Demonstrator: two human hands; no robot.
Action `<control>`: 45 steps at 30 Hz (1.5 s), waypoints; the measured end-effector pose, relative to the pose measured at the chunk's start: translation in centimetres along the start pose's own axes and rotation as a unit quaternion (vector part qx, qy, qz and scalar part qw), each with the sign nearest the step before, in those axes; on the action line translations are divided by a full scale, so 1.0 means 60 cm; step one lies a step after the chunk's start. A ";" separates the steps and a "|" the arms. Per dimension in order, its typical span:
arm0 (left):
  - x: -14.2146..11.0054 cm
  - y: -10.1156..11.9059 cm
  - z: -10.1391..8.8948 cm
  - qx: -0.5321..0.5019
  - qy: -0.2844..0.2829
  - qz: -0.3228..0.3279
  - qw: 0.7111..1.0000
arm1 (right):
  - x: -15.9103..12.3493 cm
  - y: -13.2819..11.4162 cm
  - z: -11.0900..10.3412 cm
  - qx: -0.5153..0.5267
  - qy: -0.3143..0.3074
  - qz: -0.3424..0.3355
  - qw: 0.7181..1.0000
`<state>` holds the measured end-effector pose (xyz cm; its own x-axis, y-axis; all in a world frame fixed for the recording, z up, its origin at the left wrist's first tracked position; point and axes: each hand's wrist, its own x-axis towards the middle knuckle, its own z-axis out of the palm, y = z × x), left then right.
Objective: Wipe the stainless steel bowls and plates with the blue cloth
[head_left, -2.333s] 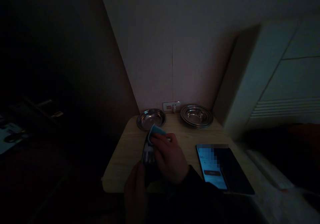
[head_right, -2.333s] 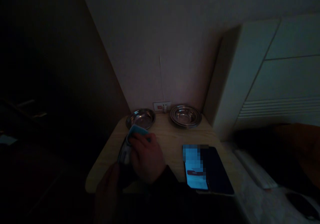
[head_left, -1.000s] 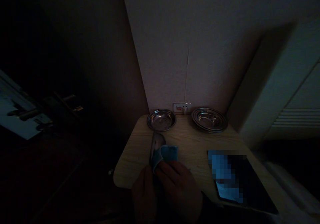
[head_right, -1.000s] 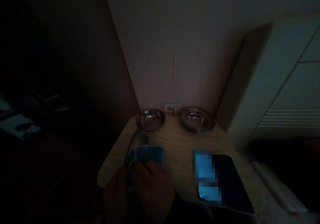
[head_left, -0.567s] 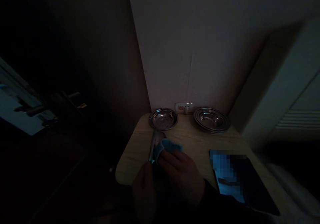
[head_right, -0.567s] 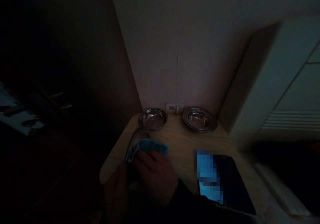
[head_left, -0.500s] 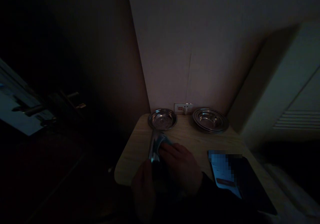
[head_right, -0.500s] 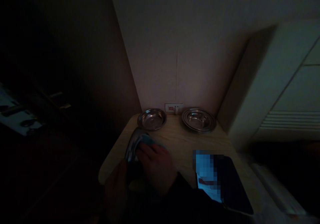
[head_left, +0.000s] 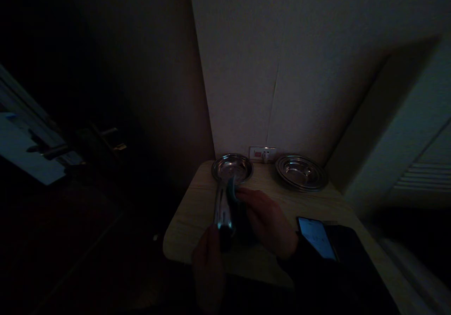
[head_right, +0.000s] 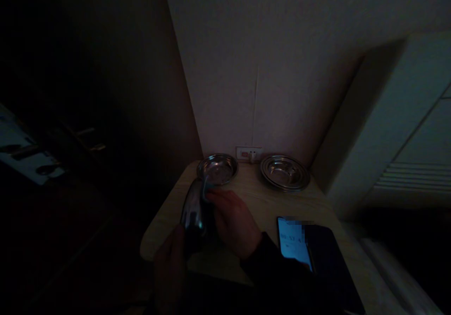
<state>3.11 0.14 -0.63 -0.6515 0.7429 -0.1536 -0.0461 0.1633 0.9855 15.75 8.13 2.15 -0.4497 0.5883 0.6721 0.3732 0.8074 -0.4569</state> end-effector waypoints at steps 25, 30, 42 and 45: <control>0.019 0.012 -0.006 -0.005 -0.023 0.048 0.999 | -0.022 -0.035 0.042 -0.107 -0.025 -0.105 0.988; 0.015 0.016 -0.005 -0.009 -0.042 0.045 0.998 | -0.022 -0.027 0.038 -0.119 -0.002 -0.088 0.989; 0.015 0.003 -0.002 -0.020 -0.025 0.046 0.998 | -0.030 -0.018 0.034 -0.114 -0.017 -0.112 0.987; 0.013 0.008 -0.003 -0.007 -0.048 0.057 0.997 | -0.027 -0.018 0.032 -0.126 -0.009 -0.117 0.985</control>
<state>2.43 0.69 -0.25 -0.5772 0.8153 -0.0454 0.0132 0.0649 0.9978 14.51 6.39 0.43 -0.5612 0.3900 0.7301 0.4468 0.8852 -0.1295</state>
